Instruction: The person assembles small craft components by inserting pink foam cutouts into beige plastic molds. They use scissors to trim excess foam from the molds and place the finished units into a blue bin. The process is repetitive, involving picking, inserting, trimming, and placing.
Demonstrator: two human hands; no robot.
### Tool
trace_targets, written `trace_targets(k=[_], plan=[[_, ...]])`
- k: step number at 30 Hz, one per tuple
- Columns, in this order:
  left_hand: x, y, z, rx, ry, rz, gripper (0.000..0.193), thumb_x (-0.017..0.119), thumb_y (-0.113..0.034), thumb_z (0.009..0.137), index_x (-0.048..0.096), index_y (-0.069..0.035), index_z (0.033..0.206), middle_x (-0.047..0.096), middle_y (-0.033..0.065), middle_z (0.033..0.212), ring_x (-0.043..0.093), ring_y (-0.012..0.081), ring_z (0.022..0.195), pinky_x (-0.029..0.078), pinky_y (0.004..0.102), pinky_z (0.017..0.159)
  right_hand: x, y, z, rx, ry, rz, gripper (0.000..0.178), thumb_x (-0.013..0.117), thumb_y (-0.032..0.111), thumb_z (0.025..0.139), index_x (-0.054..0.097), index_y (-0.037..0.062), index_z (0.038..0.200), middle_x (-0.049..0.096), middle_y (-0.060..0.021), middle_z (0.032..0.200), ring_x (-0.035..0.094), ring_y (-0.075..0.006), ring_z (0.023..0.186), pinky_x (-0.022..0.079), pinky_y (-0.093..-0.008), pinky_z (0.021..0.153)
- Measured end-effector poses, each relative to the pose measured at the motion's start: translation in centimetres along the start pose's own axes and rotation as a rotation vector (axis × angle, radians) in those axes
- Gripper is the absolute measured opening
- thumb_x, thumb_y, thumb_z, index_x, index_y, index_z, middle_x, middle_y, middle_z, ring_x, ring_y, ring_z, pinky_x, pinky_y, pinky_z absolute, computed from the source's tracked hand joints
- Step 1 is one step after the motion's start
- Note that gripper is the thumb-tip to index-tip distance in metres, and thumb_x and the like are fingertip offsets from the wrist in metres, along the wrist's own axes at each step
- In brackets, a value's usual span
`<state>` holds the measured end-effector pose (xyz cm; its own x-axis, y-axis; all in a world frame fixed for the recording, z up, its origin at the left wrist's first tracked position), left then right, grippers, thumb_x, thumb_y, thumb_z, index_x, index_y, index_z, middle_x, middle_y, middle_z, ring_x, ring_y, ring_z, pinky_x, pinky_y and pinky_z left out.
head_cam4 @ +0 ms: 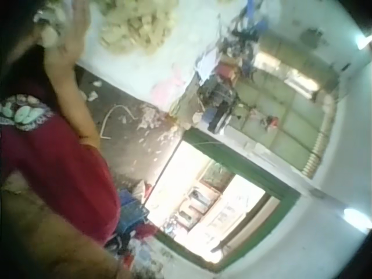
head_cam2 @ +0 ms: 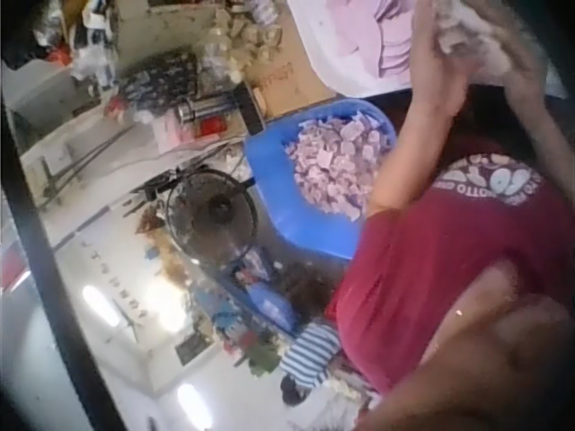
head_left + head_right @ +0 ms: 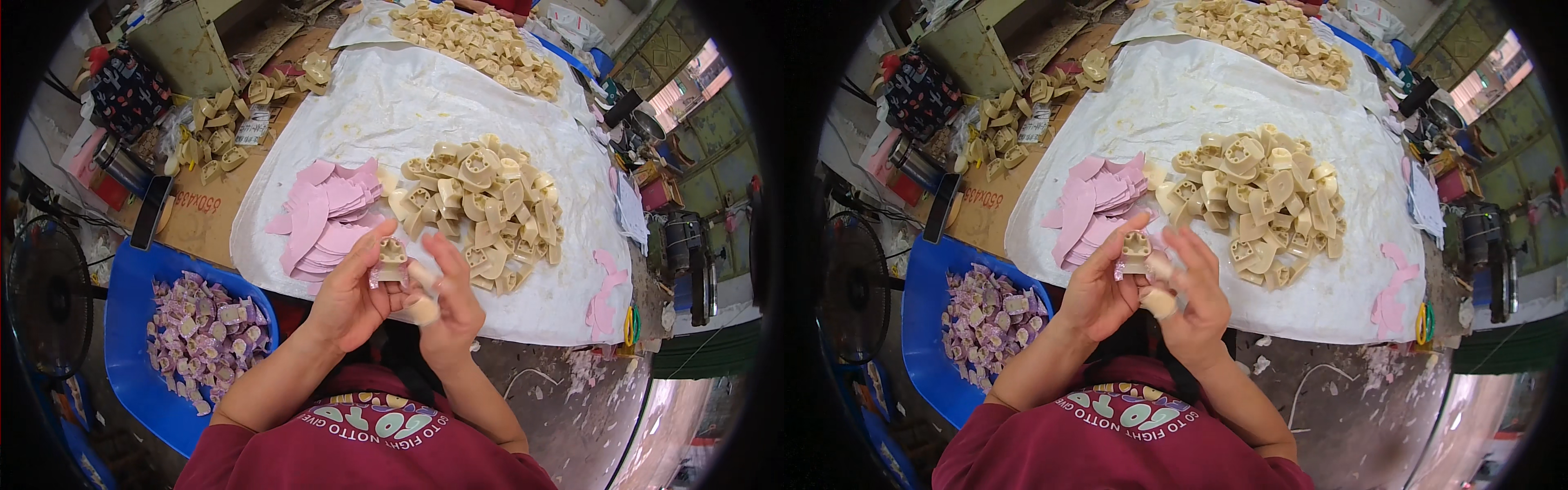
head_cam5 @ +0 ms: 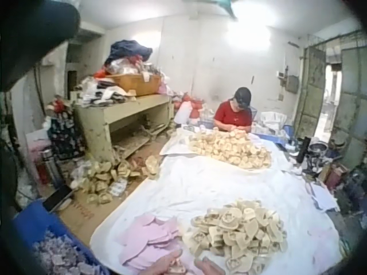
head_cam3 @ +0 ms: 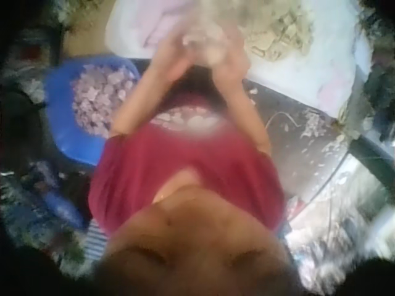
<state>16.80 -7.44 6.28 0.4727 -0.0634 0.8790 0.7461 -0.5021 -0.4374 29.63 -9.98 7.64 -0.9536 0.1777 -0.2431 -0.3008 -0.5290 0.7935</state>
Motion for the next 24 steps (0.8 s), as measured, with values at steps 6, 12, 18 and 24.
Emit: trace_targets(k=[6,12,18,24], plan=[[0.5,0.6,-0.5,0.175,0.115,0.121,0.050,0.038,-0.032,0.100,0.029,-0.014,0.146,0.057,0.0047,0.117,0.060,0.0142,0.087,0.051,0.0275,0.067,1.8,-1.3,-0.2,0.648,0.094,0.803,0.052,0.053,0.007,0.092,0.040,0.0065,0.142,0.059,-0.0063,0.113,0.050,-0.0019,0.060,0.041,-0.0175,0.050],[1.2,0.1,0.0,0.257,-0.125,0.313,0.049,0.033,-0.031,0.102,0.028,-0.012,0.147,0.057,0.0021,0.111,0.058,0.0098,0.084,0.049,0.0247,0.060,2.4,-0.7,0.9,0.657,0.108,0.824,0.039,0.049,0.005,0.093,0.051,0.0028,0.132,0.053,-0.0057,0.133,0.054,-0.0016,0.066,0.043,-0.0164,0.051],[0.4,0.3,0.6,0.263,-0.159,0.344,0.049,0.037,-0.028,0.101,0.028,-0.013,0.147,0.055,0.0027,0.101,0.054,0.0084,0.074,0.046,0.0238,0.051,3.2,-2.3,0.8,0.724,0.121,0.672,0.038,0.052,0.012,0.096,0.051,0.0036,0.132,0.054,-0.0069,0.132,0.054,-0.0022,0.064,0.043,-0.0165,0.049],[0.4,-0.4,0.6,0.186,-0.124,0.416,0.052,0.045,-0.027,0.099,0.029,-0.014,0.147,0.055,0.0031,0.095,0.051,0.0093,0.059,0.042,0.0239,0.043,2.5,-2.3,0.3,0.443,0.230,0.551,0.042,0.057,0.010,0.091,0.050,0.0042,0.132,0.043,-0.0129,0.142,0.058,-0.0142,0.096,0.050,-0.0254,0.071]])
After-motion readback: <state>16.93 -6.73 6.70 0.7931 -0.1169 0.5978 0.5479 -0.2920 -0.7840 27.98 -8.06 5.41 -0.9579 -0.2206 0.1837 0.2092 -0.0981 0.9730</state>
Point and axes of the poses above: each hand's wrist, its own z-axis towards the middle knuckle, its own x-axis out of the palm, y = z × x, the point moved 3 cm from there along z, towards the middle knuckle
